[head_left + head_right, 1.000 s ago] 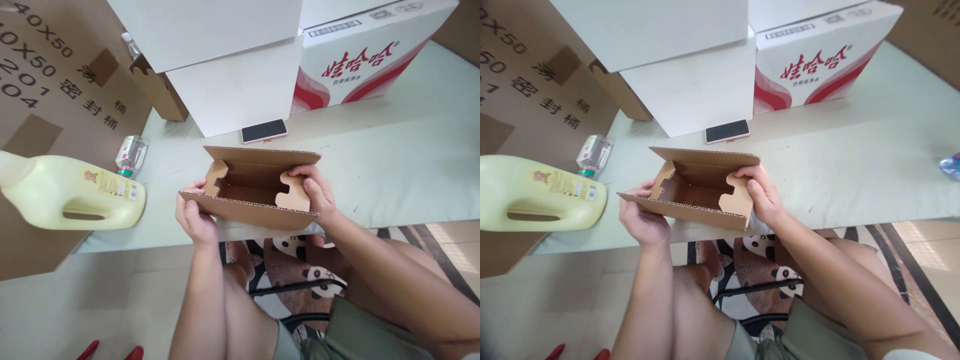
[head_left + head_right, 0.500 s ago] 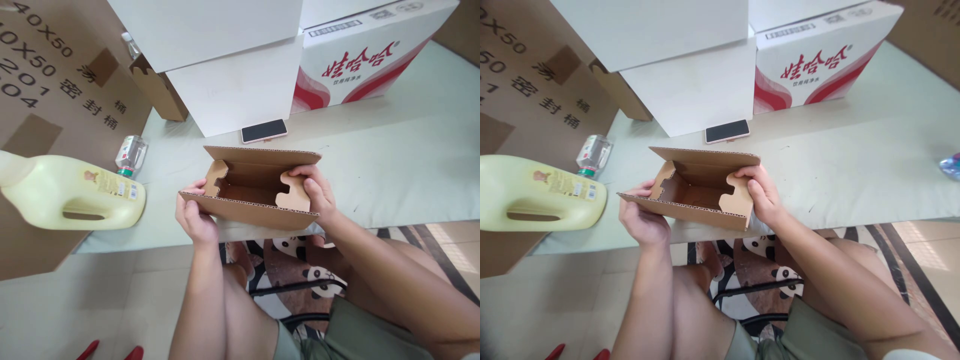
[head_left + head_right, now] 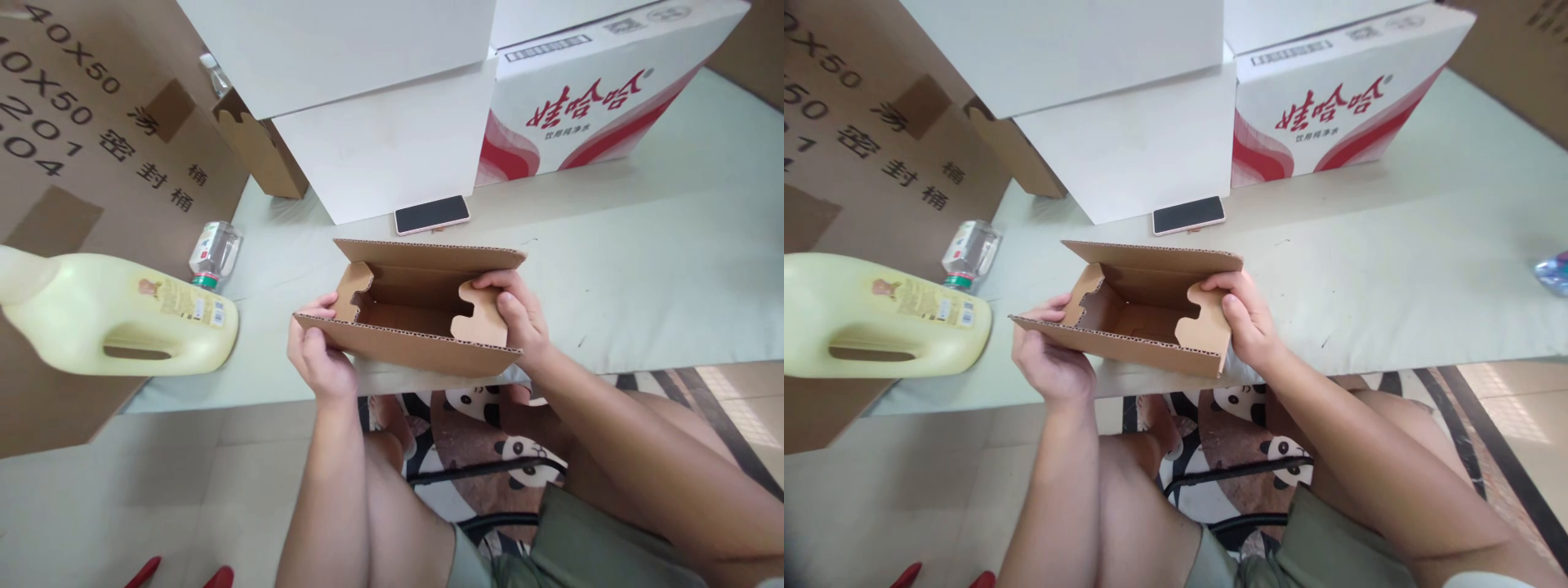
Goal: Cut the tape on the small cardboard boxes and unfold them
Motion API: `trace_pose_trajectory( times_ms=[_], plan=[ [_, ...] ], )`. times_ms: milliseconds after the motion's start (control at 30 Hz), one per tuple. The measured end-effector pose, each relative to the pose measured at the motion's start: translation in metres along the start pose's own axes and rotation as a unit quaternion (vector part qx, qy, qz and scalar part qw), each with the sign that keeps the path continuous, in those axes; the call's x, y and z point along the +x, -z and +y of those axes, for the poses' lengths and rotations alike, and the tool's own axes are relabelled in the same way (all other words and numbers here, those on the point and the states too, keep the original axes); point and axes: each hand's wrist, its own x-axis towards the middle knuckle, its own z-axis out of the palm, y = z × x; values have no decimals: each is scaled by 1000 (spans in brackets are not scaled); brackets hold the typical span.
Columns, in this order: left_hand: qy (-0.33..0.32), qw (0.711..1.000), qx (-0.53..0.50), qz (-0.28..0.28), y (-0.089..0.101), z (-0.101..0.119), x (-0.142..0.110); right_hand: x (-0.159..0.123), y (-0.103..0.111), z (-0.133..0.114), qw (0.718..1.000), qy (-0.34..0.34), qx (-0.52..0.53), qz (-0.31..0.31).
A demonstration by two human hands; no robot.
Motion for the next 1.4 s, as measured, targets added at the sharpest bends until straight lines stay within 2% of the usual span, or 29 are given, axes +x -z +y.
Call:
trace_pose_trajectory(
  times_ms=[833,1400],
  plan=[
    [-8,998,-55,6,-1,-2,0,0,1,-1,1000,1,-5,-2],
    [-5,999,-46,3,0,-2,0,-1,0,0,1000,1,8,5]
  ],
)
